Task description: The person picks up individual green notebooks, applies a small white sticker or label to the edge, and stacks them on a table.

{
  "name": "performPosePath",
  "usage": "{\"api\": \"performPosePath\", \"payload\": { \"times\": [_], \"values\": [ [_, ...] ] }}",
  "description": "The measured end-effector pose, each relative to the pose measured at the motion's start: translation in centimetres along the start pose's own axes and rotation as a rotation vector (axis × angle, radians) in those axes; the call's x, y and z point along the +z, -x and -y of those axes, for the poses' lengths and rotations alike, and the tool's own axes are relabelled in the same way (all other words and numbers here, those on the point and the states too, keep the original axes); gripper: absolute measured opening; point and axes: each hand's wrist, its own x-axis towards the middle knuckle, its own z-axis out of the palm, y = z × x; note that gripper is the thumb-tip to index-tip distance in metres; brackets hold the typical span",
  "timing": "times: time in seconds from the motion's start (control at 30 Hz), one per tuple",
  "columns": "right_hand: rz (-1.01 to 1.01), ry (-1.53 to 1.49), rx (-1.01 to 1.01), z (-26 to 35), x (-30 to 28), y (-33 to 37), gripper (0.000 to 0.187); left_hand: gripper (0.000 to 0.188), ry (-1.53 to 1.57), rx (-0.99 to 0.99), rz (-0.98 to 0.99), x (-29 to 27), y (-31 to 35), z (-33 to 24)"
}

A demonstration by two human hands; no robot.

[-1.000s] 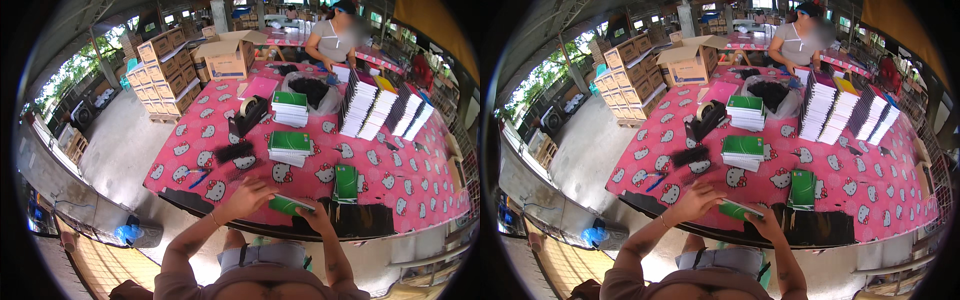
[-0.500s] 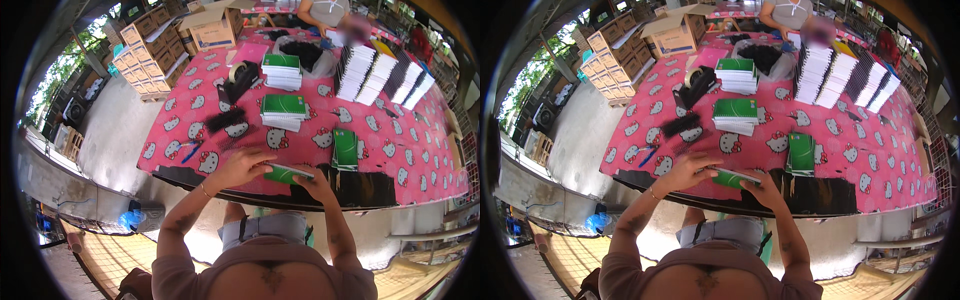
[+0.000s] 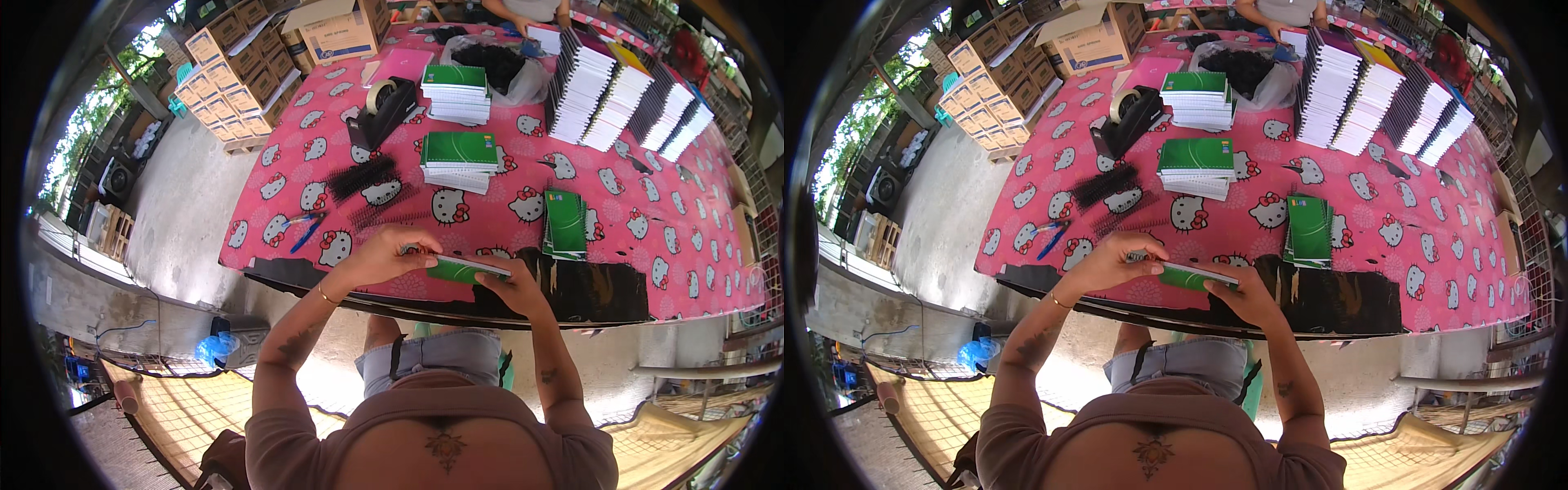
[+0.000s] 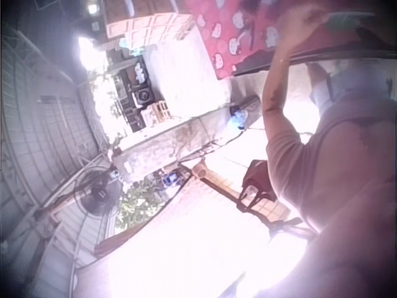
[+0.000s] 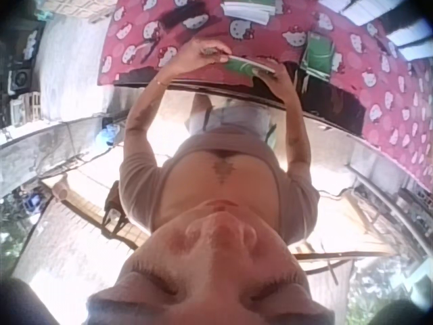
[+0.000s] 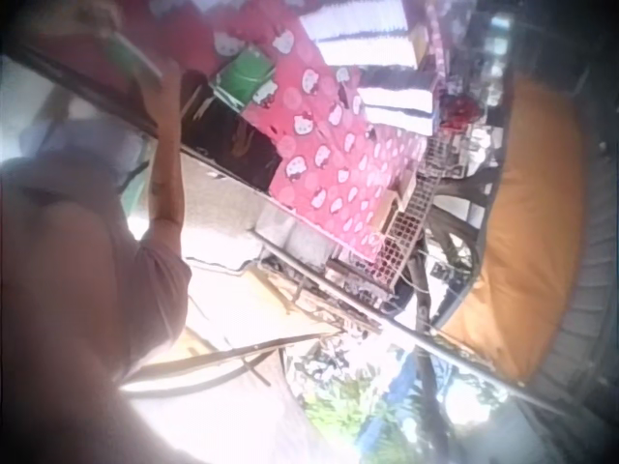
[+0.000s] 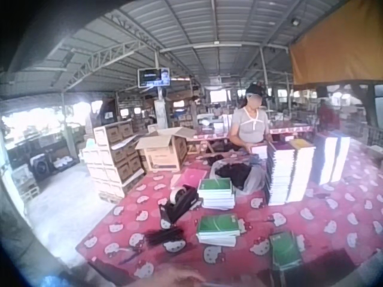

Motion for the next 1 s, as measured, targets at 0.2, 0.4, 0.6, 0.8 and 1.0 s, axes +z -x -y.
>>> {"api": "performPosePath", "payload": {
  "times": [0.2,0.4,0.6,0.8,1.0],
  "values": [
    [-0.027,-0.027,-0.040,0.0,0.6,0.0,0.033,0.017,-0.108,0.093,-0.037,0.2,-0.1,-0.3],
    [-0.023,-0.044,-0.008,-0.1,0.7,0.2,0.032,0.020,-0.184,0.128,-0.080,0.3,0.2,0.0],
    [-0.031,-0.052,0.000,-0.4,0.7,0.0,0.032,0.036,-0.335,0.084,-0.068,0.2,1.1,0.9],
    [-0.150,-0.138,0.086,-0.7,1.6,0.1,0.032,0.072,-1.033,0.043,-0.325,4.9,1.0,-1.9],
    [-0.158,-0.057,0.064,-0.4,2.2,-0.1,0.035,0.090,-1.148,-0.038,-0.436,8.0,1.9,1.6]
  ]
}}
